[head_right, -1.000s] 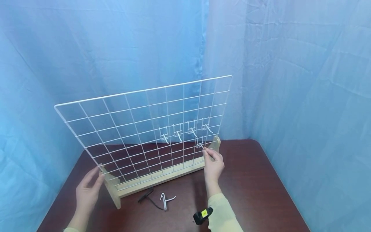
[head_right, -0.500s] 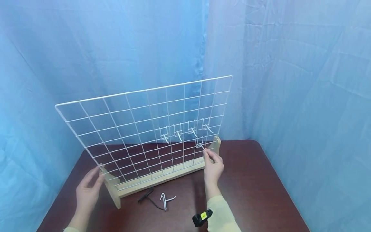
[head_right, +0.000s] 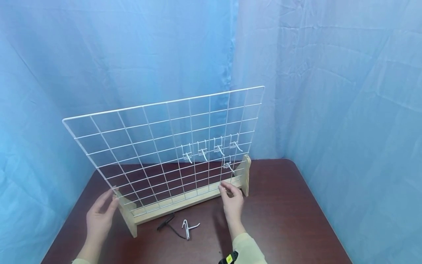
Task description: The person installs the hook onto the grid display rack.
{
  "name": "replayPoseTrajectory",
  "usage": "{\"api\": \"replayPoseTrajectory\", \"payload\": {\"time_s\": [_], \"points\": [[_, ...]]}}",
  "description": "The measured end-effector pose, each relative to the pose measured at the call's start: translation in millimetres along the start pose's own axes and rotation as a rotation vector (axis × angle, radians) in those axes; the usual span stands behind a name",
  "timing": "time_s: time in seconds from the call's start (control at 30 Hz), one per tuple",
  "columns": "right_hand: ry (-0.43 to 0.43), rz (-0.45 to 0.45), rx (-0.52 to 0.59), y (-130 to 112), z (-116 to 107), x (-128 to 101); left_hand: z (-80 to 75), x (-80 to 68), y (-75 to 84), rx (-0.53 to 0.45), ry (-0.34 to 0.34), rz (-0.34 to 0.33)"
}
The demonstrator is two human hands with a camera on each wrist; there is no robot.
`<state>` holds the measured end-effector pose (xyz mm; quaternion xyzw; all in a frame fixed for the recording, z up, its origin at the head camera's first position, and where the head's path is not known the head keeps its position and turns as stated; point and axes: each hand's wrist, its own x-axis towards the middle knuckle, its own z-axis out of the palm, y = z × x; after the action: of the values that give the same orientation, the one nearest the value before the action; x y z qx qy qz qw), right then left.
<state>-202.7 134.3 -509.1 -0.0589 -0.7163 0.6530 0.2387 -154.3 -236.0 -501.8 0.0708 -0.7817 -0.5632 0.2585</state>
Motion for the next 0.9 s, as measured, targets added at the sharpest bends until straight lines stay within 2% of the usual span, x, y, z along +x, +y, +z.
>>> {"api": "replayPoseTrajectory", "payload": {"time_s": [0.2, 0.5, 0.73, 0.9], "points": [[-0.113, 0.038, -0.007, 9, 1, -11, 0.5, 1.1, -3.5, -0.024, 0.007, 0.034], [-0.194, 0.076, -0.106, 13, 3, -27, 0.6, 0.9, -0.6, -0.020, 0.000, 0.026], [-0.290, -0.042, -0.170, 19, 3, -38, 0.4, 1.1, -2.0, -0.002, -0.003, 0.025], [-0.358, -0.079, -0.207, 33, 3, -42, 0.6, 0.6, -1.7, 0.006, -0.002, 0.024]]}}
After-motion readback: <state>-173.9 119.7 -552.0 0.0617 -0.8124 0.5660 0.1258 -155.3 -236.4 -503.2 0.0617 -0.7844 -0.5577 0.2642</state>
